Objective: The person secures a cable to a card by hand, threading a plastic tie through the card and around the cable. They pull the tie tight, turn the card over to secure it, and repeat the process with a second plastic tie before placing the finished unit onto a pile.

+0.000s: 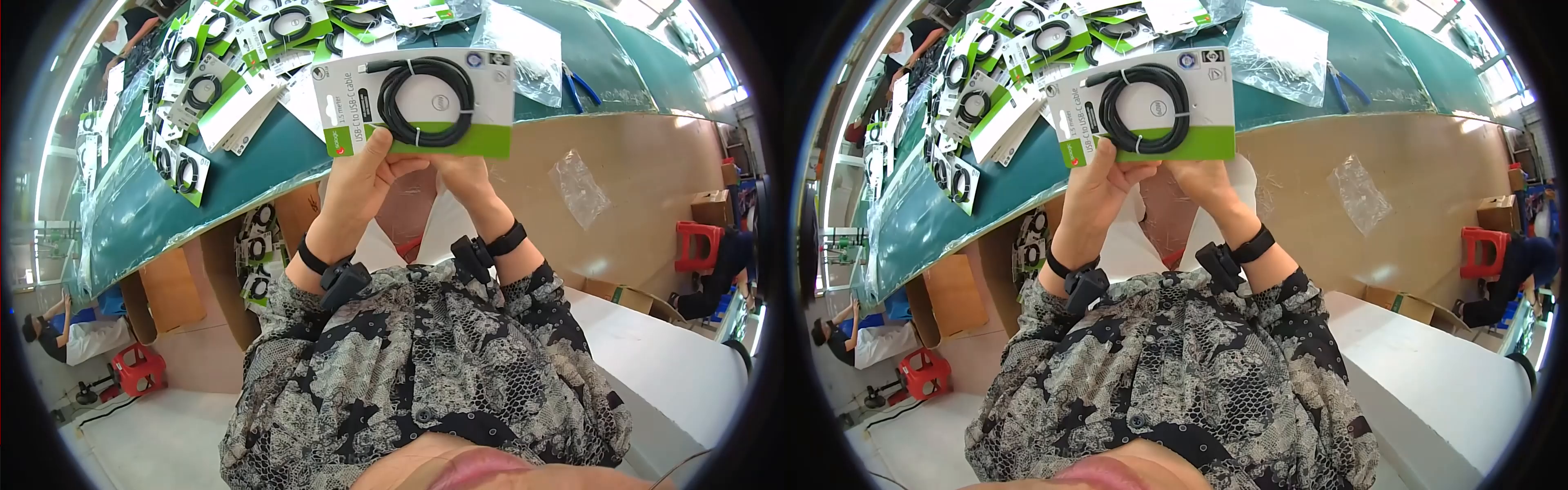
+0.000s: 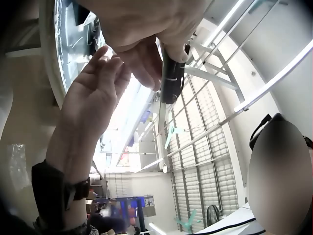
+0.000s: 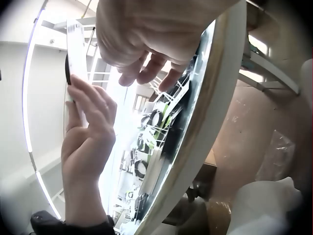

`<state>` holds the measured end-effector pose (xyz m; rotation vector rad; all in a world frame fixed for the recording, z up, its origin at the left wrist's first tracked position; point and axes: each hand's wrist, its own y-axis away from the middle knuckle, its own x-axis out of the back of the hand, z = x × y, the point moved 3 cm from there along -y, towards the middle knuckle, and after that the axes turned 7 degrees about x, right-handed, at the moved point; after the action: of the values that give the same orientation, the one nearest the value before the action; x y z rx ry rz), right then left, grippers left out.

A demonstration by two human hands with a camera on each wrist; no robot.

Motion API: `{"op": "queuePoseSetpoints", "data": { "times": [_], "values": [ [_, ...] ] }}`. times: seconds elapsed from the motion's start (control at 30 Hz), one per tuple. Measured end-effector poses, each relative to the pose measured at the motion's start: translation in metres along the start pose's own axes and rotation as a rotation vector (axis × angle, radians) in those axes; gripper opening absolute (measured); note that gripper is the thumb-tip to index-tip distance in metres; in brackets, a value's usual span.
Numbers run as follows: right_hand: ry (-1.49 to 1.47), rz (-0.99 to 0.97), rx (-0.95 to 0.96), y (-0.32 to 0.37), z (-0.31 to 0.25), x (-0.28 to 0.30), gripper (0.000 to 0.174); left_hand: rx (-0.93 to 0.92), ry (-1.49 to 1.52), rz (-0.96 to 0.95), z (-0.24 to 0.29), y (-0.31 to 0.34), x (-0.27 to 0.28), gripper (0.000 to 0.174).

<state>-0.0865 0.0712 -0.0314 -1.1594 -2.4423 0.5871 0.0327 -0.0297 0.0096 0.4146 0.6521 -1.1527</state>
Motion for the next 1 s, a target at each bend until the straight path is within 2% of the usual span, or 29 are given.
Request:
{"op": "queuePoseSetpoints", "data": {
  "times": [0.07,0.13,0.23,0.33,0.37,0.47,0.53,0.63,0.67,0.73,0.77,0.8,0.9,1.0],
  "values": [
    [-0.217,-0.029,-0.217,0.000,0.005,0.001,0.029,0.055,0.058,0.002,-0.003,-0.006,0.007,0.034],
    [-0.218,-0.002,-0.211,-0.005,0.011,0.017,0.033,0.086,0.088,-0.004,-0.003,-0.010,0.006,0.034],
    [-0.222,0.042,-0.216,-0.017,0.018,0.047,0.042,0.028,-0.147,0.148,0.002,-0.012,0.007,0.035],
    [-0.590,0.236,-0.456,-0.031,0.008,0.079,0.059,0.020,-0.245,0.186,-0.002,-0.018,0.018,0.035],
    [-0.586,0.250,-0.457,-0.028,0.008,0.075,0.059,0.021,-0.297,0.204,-0.005,-0.019,0.019,0.036],
    [-0.005,0.040,-0.258,-0.024,0.001,0.042,0.071,0.049,-0.344,0.187,-0.016,-0.019,0.012,0.037],
    [0.067,0.088,-0.228,-0.020,-0.007,0.039,0.072,0.060,-0.374,0.188,-0.018,-0.021,0.016,0.038],
    [0.193,0.146,-0.165,-0.013,-0.019,0.033,0.074,0.090,-0.072,0.275,-0.015,-0.027,0.043,0.054],
    [0.292,0.151,-0.065,-0.013,-0.022,0.035,0.071,0.082,-0.073,0.283,-0.015,-0.026,0.047,0.054],
    [0.486,0.168,0.148,-0.016,-0.030,0.035,0.065,-0.373,-0.903,0.371,-0.001,-0.023,0.046,0.069],
    [0.477,0.157,0.153,-0.017,-0.033,0.031,0.065,-0.598,-1.318,0.408,0.004,-0.019,0.039,0.076],
    [0.479,0.153,0.166,-0.016,-0.037,0.027,0.060,-0.596,-1.319,0.429,0.004,-0.019,0.039,0.076],
    [0.480,0.125,0.197,-0.012,-0.050,0.016,0.053,-0.594,-1.593,0.431,0.010,-0.028,0.020,0.093],
    [0.496,0.171,0.292,-0.011,-0.060,0.013,0.041,-0.607,-1.539,0.505,0.013,-0.030,0.007,0.090]
  ]
}}
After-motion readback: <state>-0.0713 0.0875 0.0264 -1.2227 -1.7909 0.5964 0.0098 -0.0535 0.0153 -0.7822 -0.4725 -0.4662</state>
